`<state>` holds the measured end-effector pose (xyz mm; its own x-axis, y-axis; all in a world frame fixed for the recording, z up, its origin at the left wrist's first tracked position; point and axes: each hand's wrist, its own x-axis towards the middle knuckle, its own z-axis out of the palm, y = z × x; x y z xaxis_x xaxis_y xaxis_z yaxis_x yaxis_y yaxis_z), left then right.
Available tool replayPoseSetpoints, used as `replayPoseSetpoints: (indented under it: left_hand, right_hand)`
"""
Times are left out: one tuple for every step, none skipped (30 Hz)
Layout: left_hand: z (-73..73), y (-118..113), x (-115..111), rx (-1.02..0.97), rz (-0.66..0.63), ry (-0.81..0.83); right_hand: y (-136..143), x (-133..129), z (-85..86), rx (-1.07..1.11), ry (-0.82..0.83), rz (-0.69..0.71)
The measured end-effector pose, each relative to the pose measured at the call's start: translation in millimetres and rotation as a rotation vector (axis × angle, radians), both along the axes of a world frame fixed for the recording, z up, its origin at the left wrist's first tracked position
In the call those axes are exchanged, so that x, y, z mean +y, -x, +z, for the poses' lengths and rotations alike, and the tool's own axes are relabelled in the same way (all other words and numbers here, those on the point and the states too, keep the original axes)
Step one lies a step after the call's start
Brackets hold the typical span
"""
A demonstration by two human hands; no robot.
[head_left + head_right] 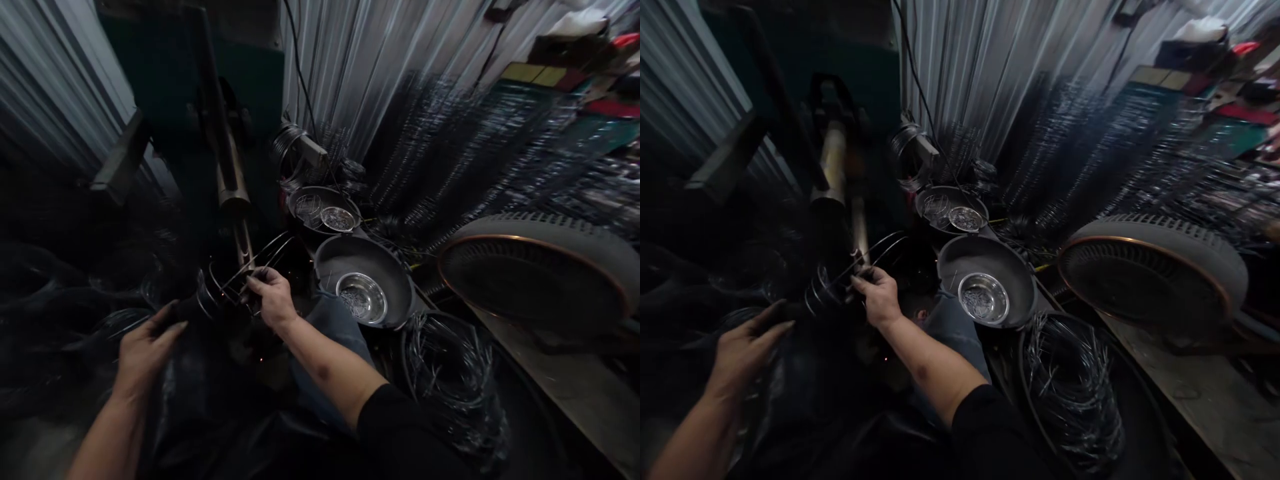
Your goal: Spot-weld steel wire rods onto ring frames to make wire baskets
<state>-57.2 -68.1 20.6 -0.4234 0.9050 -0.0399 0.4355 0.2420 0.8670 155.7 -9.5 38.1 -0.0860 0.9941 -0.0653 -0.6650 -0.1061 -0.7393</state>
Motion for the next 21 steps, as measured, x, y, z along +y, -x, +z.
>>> replayPoseSetpoints:
  left_hand:
    - [6.1,1,-7,-0.034,0.069,0.022]
    - [12.0,-1,-13,-0.065,0.101,0.029]
    - [17.1,-5,-17,-0.103,0.100,0.023]
    - [21.0,-9,-19,-0.149,0.067,0.012]
    - [23.5,-15,-21,-0.205,0.026,0.016]
    - [24.6,-20,-21,-0.273,-0.010,0.020]
    - [24.3,-26,-21,-0.337,-0.045,0.025]
    - [23.1,-32,-20,-0.388,-0.076,0.027]
    - [21.3,-37,-20,-0.426,-0.104,0.025]
    - [19.2,-43,-19,-0.450,-0.132,0.024]
    - [17.1,-47,-19,-0.463,-0.157,0.026]
    - [15.1,-52,-18,-0.471,-0.178,0.030]
    - [13.4,-56,-18,-0.475,-0.194,0.036]
    - [11.9,-59,-18,-0.476,-0.207,0.045]
    - [10.5,-62,-17,-0.476,-0.221,0.053]
    - [9.1,-65,-17,-0.471,-0.235,0.060]
    - [7.7,-67,-16,-0.462,-0.250,0.064]
    - [6.3,-69,-15,-0.449,-0.267,0.068]
    - [5.0,-71,-14,-0.430,-0.285,0.069]
    - [4.2,-73,-12,-0.403,-0.301,0.071]
    - [4.0,-75,-11,-0.368,-0.317,0.072]
  right_hand:
    - [-3,-14,-7.3,-0.028,0.002,0.069]
    - [-6,-28,-14.8,-0.054,0.016,0.139]
    - [-10,-40,-22.4,-0.080,0.038,0.211]
    - [-15,-51,-29.8,-0.105,0.063,0.280]
    - [-19,-60,-36.6,-0.129,0.086,0.338]
    - [-23,-68,-42.8,-0.149,0.104,0.385]
    - [-27,-75,-48.2,-0.166,0.120,0.425]
    - [-30,-80,-52.6,-0.179,0.131,0.455]
    - [-33,-83,-56.3,-0.189,0.139,0.472]
    - [-35,-86,-59.1,-0.197,0.146,0.481]
    - [-37,-89,-61.2,-0.206,0.151,0.493]
    - [-40,-90,-62.7,-0.214,0.155,0.505]
    - [-42,-92,-63.8,-0.222,0.159,0.515]
    - [-45,-93,-64.7,-0.231,0.163,0.527]
    - [-48,-93,-65.3,-0.243,0.169,0.546]
    - [-51,-94,-65.8,-0.257,0.175,0.564]
    - [-54,-94,-66.1,-0.274,0.178,0.582]
    - [-56,-95,-66.1,-0.295,0.176,0.601]
    - [-59,-96,-65.9,-0.323,0.170,0.621]
    - [-61,-97,-65.4,-0.353,0.164,0.636]
    - [-63,-98,-64.5,-0.385,0.158,0.634]
